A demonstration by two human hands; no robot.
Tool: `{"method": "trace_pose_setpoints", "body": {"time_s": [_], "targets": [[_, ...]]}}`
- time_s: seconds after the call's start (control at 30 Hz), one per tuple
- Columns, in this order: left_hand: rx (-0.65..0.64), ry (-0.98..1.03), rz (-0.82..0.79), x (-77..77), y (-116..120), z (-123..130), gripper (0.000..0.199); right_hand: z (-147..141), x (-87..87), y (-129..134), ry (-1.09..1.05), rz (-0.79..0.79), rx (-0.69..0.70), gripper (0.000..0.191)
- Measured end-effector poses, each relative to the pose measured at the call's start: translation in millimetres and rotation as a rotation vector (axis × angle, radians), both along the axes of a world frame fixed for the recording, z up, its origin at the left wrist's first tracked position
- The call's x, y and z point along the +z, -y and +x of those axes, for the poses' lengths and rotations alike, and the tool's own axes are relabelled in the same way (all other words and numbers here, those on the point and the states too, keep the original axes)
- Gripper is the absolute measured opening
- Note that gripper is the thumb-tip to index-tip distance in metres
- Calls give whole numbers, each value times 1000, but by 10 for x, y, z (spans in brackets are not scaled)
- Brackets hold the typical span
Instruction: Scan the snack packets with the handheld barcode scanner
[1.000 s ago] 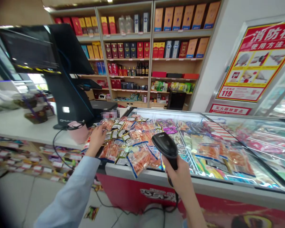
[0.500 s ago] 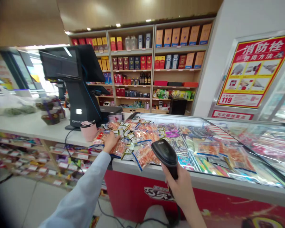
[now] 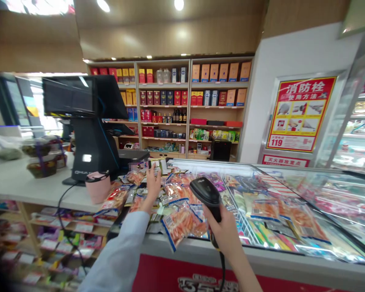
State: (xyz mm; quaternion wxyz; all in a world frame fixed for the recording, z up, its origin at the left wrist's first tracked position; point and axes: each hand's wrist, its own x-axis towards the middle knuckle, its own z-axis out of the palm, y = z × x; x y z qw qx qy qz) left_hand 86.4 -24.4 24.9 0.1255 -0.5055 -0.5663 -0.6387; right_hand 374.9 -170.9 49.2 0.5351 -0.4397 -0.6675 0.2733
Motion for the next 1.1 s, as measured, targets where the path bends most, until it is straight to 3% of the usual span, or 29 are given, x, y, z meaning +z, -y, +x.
{"method": "trace_pose_setpoints", "body": {"time_s": [0.1,0.2,0.33,0.47,0.6,0.77,1.1], "targets": [[-151,44,5,-163,-356,206,41,-32,93,-322,-32,1,65,43],[-199,56,27,-262,-534,285,40,-67,203,-679,-76,-42,202,41],[-247,64,31,-290,-539,279,45,-175,252,-1139,-171,-124,352,40],[-247,135,5,-282,-486,274,51,-305,110,-1437,-250,-236,449,41],[-190,118,11,-285,-481,283,52,-372,-59,-1526,-279,-268,494,40],[-156,106,11,-287,-482,309,52,-351,-141,-1506,-267,-305,617,38],[-166,91,-18,-294,-446,323,53,-323,-286,-1577,-210,-304,541,38]]}}
